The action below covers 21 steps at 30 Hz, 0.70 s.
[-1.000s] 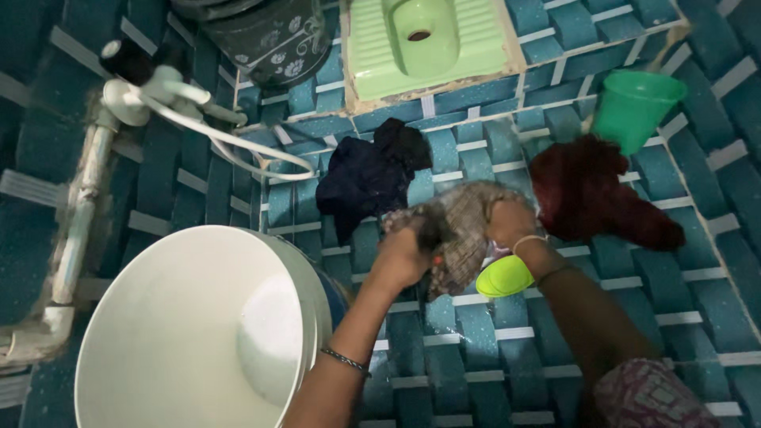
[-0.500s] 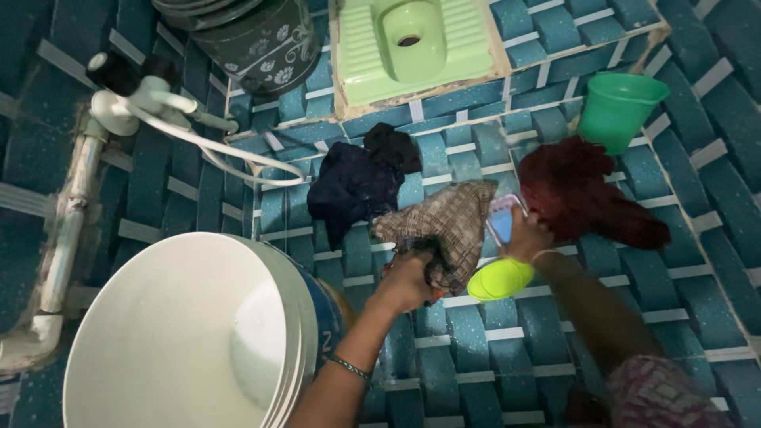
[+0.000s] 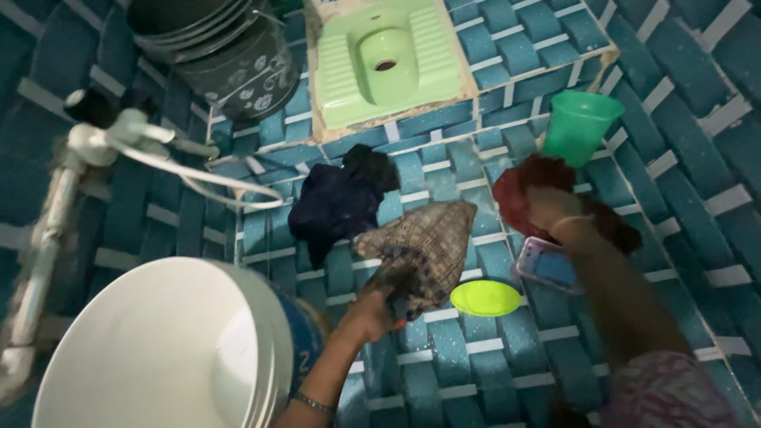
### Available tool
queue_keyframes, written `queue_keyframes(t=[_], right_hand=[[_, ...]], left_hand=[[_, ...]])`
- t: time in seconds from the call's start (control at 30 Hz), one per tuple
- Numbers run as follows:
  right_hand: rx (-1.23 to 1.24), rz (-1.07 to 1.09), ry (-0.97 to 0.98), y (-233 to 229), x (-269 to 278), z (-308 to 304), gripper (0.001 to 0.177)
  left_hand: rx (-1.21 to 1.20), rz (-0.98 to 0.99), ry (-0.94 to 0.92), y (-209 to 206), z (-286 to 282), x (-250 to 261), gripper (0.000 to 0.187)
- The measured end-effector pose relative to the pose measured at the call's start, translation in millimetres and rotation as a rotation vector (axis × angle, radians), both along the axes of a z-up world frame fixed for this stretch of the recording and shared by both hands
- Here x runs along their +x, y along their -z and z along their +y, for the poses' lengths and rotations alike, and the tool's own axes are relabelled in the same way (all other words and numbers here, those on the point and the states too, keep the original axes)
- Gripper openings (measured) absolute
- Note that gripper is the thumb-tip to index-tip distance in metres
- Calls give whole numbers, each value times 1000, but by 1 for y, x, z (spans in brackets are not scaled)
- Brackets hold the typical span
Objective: The person washes clothes in a bucket of soapy water, then rinses them and scrubs a mat on the floor with a brush.
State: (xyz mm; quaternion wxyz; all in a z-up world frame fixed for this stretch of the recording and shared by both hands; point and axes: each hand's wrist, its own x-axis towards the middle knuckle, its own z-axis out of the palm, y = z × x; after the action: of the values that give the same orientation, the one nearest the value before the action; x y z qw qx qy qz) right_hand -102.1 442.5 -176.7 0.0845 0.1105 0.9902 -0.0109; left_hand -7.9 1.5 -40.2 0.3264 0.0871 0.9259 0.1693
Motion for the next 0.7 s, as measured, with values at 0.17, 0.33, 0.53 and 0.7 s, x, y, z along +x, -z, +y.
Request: queue_keyframes(t=[0.17, 0.33, 0.53, 0.7], right_hand=[[54, 113, -256, 12, -25, -12, 42], [420, -294, -340, 13, 17, 43, 47], [532, -101, -129, 32, 59, 121, 42], [1513, -323, -520, 28, 11, 104, 29]], left_hand=[[330, 233, 165, 52, 4, -4, 87], [158, 45, 122, 61, 15, -12, 81], [661, 330, 221, 5, 9, -21, 90], [238, 2, -31, 13, -20, -12, 78]])
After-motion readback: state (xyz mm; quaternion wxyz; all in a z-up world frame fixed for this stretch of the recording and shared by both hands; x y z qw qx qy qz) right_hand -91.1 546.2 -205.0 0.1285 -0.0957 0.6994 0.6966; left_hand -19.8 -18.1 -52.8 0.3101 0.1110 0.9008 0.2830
